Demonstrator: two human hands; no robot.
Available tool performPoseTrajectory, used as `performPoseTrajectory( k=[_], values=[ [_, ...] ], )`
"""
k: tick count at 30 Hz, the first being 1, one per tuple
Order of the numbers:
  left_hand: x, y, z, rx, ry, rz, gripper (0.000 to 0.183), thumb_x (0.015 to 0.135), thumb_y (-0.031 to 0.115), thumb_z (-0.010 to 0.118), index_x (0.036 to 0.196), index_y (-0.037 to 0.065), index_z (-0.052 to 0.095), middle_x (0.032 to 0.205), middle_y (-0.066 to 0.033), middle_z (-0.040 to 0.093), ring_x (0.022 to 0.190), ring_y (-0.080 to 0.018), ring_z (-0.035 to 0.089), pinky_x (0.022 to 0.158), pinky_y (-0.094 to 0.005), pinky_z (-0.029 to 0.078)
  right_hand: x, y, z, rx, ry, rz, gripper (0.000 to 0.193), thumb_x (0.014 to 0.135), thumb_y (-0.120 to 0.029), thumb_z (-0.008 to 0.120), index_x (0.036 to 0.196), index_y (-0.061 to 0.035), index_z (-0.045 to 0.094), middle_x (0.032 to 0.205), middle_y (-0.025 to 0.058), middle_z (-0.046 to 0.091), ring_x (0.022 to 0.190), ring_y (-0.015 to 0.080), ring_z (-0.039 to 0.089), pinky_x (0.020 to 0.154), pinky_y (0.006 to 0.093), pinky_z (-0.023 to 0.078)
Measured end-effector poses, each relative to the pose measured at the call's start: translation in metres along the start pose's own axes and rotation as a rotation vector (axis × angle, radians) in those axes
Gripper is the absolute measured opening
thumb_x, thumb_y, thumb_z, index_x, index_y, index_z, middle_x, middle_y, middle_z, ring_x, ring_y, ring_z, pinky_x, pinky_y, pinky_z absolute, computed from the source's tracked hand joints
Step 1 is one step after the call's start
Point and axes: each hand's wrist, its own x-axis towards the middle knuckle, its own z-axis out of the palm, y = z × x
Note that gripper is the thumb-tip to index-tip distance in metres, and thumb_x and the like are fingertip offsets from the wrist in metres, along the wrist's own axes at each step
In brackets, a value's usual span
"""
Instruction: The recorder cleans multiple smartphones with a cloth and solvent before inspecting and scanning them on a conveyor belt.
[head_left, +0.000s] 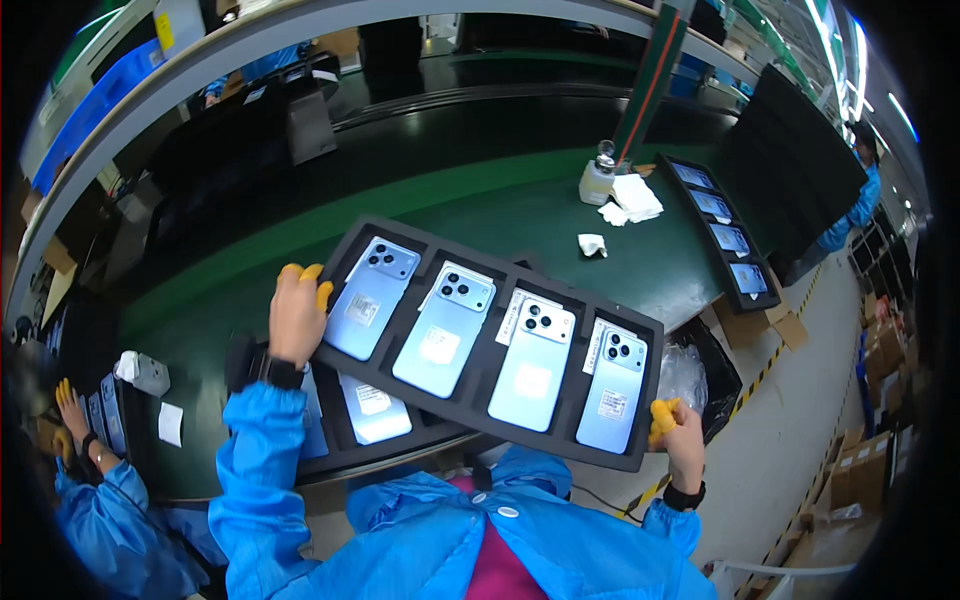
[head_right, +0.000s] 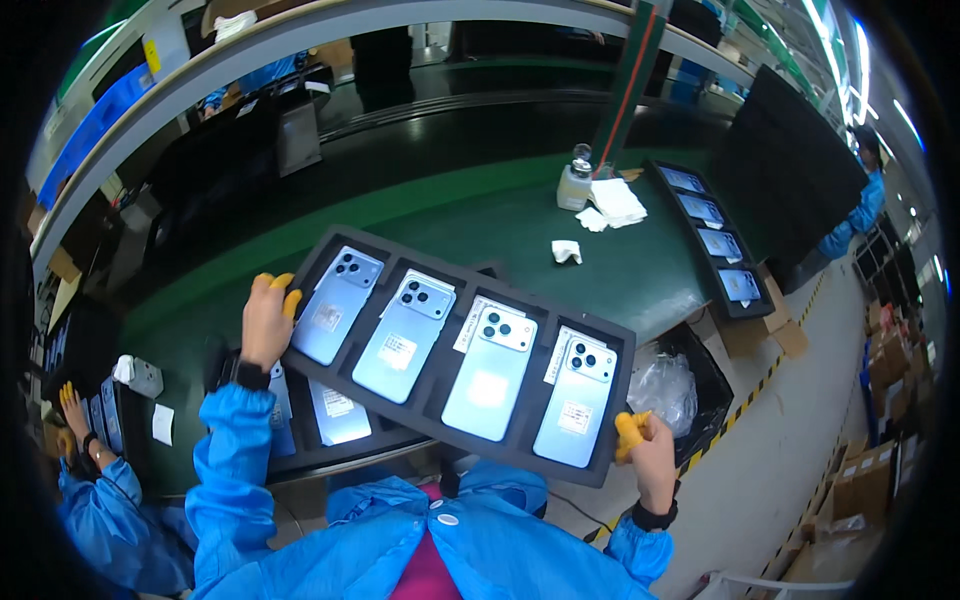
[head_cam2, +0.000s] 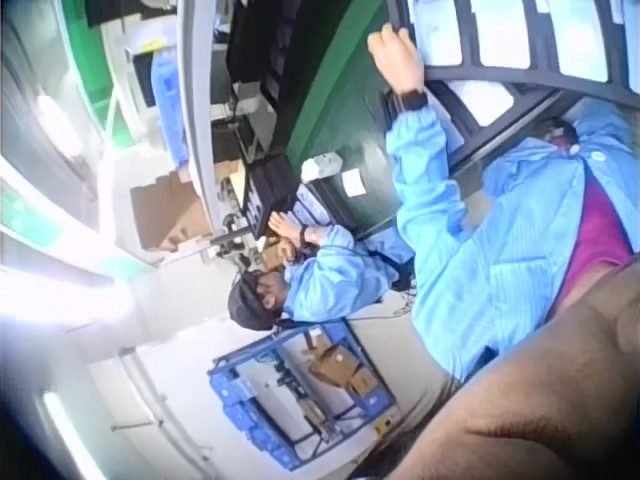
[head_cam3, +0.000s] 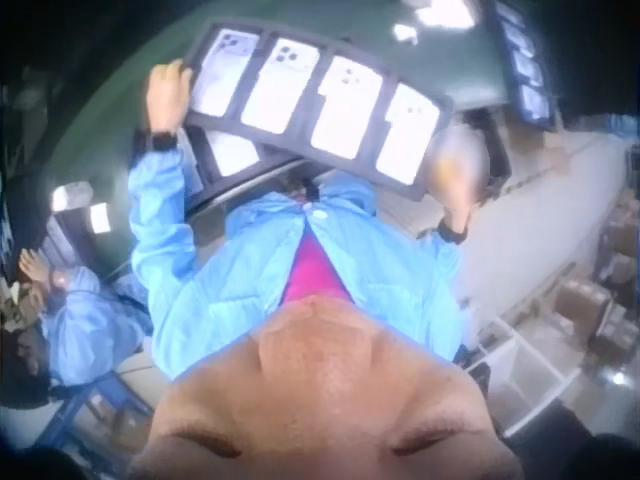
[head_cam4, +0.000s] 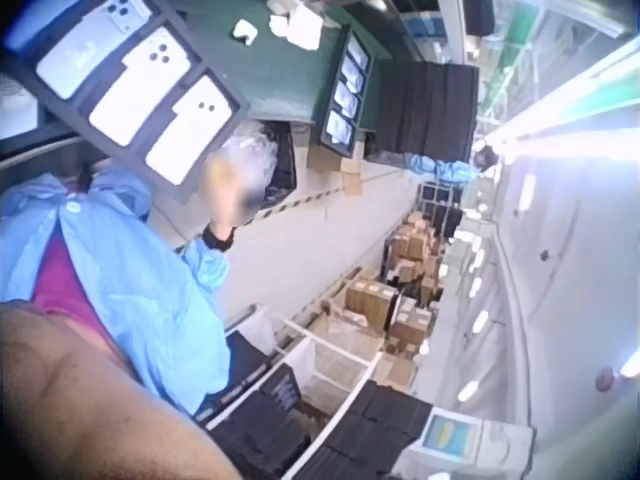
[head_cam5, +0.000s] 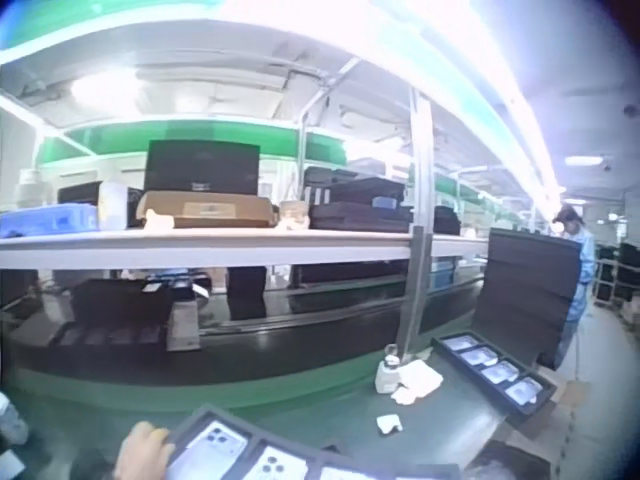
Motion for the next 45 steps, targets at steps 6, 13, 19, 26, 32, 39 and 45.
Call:
performPoseTrajectory(
  k=[6,13,19,26,32,39,45],
  values=[
    [0.049,0.008,0.054,0.030,-0.081,0.029,0.026,0.079,-0.001,0.063,0.104,-0.004,0.065,0.104,-0.0237,0.058,0.098,-0.0404,0.057,0.084,-0.0442,0.048,-0.005,0.037,0.048,0.709,-0.225,-0.321,0.054,0.092,-0.029,0.061,0.134,-0.0014,0.042,0.116,0.0102,0.059,0.105,0.0208,0.059,0.089,0.0311,0.048],
    [0.065,0.064,0.073,-0.015,-0.163,0.168,0.026,0.080,0.002,0.061,0.105,-0.003,0.064,0.101,-0.0231,0.058,0.096,-0.0405,0.057,0.081,-0.0443,0.048,-0.036,0.026,0.022,0.815,0.048,-0.403,0.053,0.084,-0.010,0.059,0.133,0.0027,0.041,0.117,0.0155,0.058,0.102,0.0243,0.062,0.088,0.0355,0.052],
    [0.122,0.169,0.088,-0.579,-0.303,0.289,0.042,0.092,0.025,0.058,0.124,-0.003,0.052,0.105,-0.0213,0.057,0.100,-0.0351,0.055,0.085,-0.0388,0.046,-0.073,0.030,-0.042,1.196,0.286,-0.388,0.047,0.087,-0.020,0.052,0.126,0.0053,0.049,0.111,0.0219,0.062,0.094,0.0311,0.066,0.081,0.0414,0.057],
    [0.117,0.215,0.063,-0.890,-0.445,0.303,0.049,0.097,0.032,0.052,0.136,0.003,0.043,0.132,-0.0150,0.042,0.120,-0.0268,0.045,0.097,-0.0327,0.040,-0.025,0.041,-0.112,1.193,0.341,-0.563,0.051,0.084,-0.025,0.058,0.124,0.0068,0.050,0.116,0.0227,0.061,0.097,0.0340,0.065,0.087,0.0433,0.054],
    [0.082,0.140,0.008,-0.765,-0.698,0.259,0.040,0.097,0.024,0.052,0.131,0.004,0.050,0.133,-0.0115,0.045,0.120,-0.0227,0.047,0.099,-0.0318,0.039,0.123,0.023,-0.171,1.173,0.467,-0.707,0.056,0.086,-0.028,0.056,0.129,0.0056,0.046,0.123,0.0203,0.057,0.106,0.0368,0.059,0.096,0.0475,0.047],
    [0.008,0.046,-0.099,-0.895,-0.417,-0.180,0.043,0.098,0.021,0.047,0.136,0.000,0.044,0.137,-0.0130,0.048,0.122,-0.0236,0.050,0.093,-0.0355,0.048,0.300,-0.013,-0.222,1.360,0.463,-0.766,0.043,0.080,-0.018,0.060,0.115,0.0059,0.057,0.114,0.0185,0.062,0.101,0.0361,0.061,0.093,0.0464,0.047],
    [-0.078,-0.012,-0.165,-0.785,0.042,-0.518,0.046,0.098,0.025,0.050,0.138,0.002,0.043,0.138,-0.0126,0.047,0.120,-0.0225,0.052,0.091,-0.0293,0.050,0.334,0.002,-0.250,1.277,0.541,-0.613,0.043,0.077,-0.016,0.058,0.112,0.0074,0.056,0.111,0.0205,0.062,0.098,0.0384,0.062,0.091,0.0482,0.050]
  ],
)
